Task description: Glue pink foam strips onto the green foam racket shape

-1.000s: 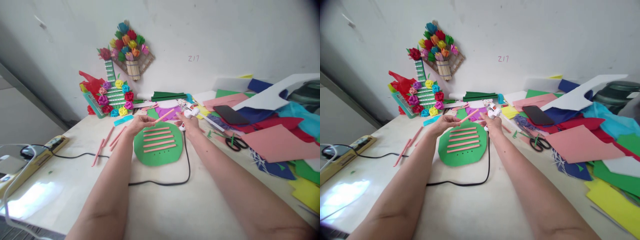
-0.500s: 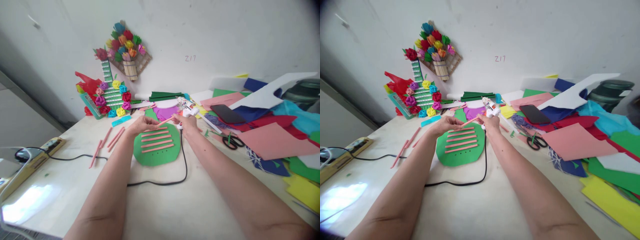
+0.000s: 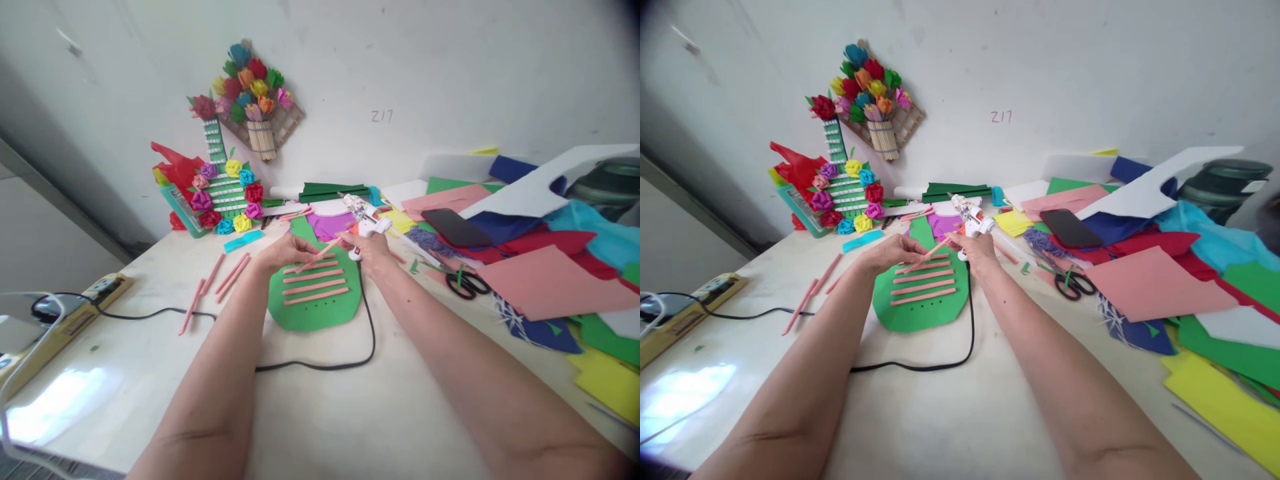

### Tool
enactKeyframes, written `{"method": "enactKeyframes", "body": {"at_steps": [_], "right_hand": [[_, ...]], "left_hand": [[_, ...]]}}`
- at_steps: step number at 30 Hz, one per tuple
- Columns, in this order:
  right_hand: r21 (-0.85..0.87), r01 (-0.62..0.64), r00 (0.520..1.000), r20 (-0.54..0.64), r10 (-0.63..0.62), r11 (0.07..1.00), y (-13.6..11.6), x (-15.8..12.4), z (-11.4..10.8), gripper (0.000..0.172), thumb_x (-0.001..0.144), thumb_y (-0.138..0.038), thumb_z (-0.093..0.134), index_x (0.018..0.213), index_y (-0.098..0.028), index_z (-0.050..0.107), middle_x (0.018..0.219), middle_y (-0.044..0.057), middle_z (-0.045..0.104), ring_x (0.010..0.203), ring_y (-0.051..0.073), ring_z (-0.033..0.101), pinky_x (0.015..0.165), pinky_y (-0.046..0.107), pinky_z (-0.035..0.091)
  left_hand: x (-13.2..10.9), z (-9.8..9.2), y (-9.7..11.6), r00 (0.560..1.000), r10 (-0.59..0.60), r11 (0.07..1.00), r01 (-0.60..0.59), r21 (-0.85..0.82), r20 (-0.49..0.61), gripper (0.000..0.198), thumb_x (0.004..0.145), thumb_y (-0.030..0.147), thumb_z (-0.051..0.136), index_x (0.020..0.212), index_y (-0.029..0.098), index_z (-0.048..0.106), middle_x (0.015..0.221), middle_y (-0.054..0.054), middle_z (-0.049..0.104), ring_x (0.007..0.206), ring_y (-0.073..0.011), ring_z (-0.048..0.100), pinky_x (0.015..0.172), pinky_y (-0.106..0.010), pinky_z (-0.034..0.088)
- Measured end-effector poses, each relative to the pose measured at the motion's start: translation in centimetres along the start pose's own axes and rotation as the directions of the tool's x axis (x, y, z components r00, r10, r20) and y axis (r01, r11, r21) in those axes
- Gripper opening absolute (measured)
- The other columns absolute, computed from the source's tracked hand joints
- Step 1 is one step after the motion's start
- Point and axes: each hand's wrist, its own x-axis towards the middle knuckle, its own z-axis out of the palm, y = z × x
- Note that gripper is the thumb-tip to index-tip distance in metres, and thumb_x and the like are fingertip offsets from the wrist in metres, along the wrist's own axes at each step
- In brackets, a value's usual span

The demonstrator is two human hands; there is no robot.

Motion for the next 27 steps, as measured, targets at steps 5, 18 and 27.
{"method": "enactKeyframes", "body": {"at_steps": [5,18,27], "right_hand": [[0.023,0.018,1.000,0.014,-0.018,1.000,0.05,-0.03,-0.11,0.033,0.051,-0.021,0.076,0.078,-0.014,0.057,0.057,0.000,0.065,0.048,0.013,0.062,0.042,0.020,0.048],[0.007,0.016,0.996,-0.091,-0.015,1.000,0.31,0.08,0.19,0.030,0.049,-0.017,0.075,0.074,-0.014,0.058,0.053,-0.002,0.063,0.044,0.012,0.059,0.043,0.020,0.049],[-0.030,0.014,0.998,-0.067,-0.016,0.999,0.14,-0.10,0.18,0.029,0.049,-0.018,0.073,0.074,-0.013,0.058,0.050,-0.002,0.061,0.044,0.012,0.058,0.042,0.020,0.047]], "left_hand": [[-0.04,-0.27,-0.12,0.999,0.004,1.000,-0.004,-0.003,-0.033,0.025,0.063,0.032,0.068,0.078,0.011,0.067,0.055,-0.001,0.058,0.045,-0.0058,0.043,0.042,-0.018,0.031],[0.32,0.47,0.26,0.997,-0.023,0.999,0.021,-0.031,-0.067,0.024,0.061,0.030,0.070,0.073,0.010,0.063,0.051,0.001,0.055,0.042,-0.0050,0.043,0.041,-0.018,0.030],[0.17,0.48,-0.16,0.998,-0.025,0.994,0.018,-0.107,-0.062,0.031,0.063,0.039,0.068,0.077,0.010,0.067,0.055,-0.001,0.056,0.049,-0.0058,0.043,0.045,-0.018,0.031]]}}
